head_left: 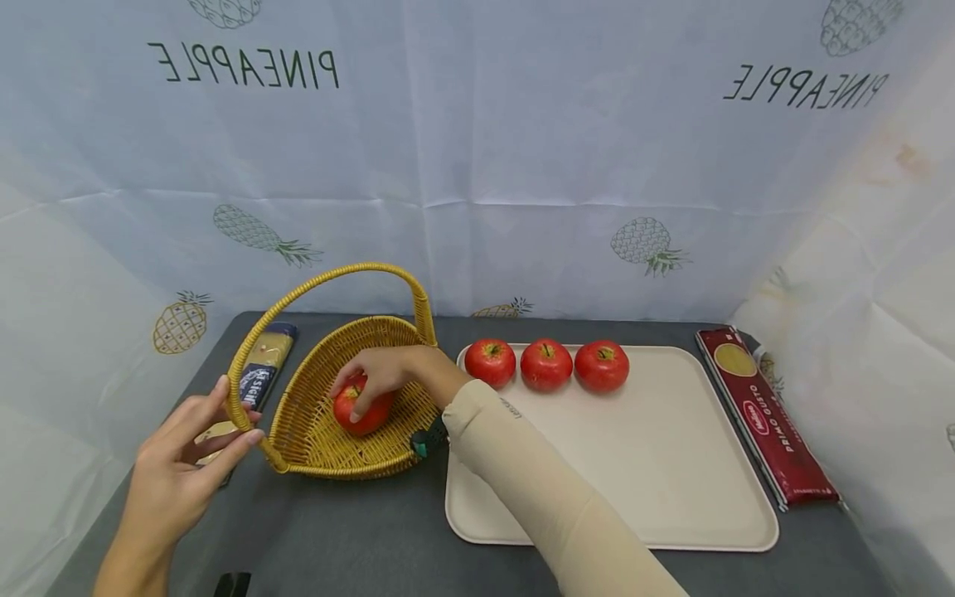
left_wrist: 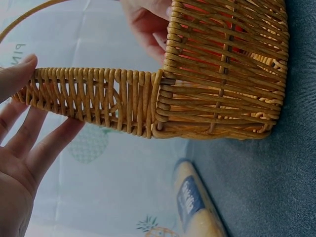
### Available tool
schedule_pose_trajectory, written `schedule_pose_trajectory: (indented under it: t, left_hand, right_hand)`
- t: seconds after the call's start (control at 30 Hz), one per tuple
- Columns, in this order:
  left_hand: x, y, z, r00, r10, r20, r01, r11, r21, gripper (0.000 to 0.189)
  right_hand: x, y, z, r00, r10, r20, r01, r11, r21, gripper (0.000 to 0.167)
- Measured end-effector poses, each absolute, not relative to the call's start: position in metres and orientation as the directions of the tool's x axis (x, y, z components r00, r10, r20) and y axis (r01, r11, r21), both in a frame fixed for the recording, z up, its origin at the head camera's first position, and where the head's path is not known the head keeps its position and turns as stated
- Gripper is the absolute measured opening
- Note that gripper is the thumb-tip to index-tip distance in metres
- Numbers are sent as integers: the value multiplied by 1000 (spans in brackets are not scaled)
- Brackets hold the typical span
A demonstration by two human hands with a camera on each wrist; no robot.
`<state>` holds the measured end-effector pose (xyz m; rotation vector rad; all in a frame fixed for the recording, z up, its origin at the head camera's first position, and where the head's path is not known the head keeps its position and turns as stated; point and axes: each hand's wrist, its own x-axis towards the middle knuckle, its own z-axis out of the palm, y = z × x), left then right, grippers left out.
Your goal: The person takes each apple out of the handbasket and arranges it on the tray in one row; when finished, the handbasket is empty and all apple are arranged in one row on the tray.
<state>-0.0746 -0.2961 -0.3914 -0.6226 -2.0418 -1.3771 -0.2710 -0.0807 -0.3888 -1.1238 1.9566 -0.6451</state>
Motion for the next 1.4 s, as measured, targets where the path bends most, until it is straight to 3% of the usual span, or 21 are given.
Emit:
schedule_pose_trajectory:
  t: [0.2,0.57,1.07,1.4]
  left_hand:
    - [-76,-296,-392,-701,58,711,695,279,662,67]
    - [-75,-296,-391,-714,47,699,667,348,658,66]
    - [-76,-295,-390,-711,42,702,672,339,659,66]
    - [-76,-294,-389,-720,38,693,661,342,667,67]
  right_hand:
    - [-272,-78,-382,-293,-885,-360,-493,463,-736,54]
    - [-274,-62,-359,-289,-916,-277,-543,395,-741,56]
    - [-279,-26,-354,-352,-925,-141,-488,310,-816,57]
    - [-278,-1,-351,-384,-917,-107,-526,312,-791,57]
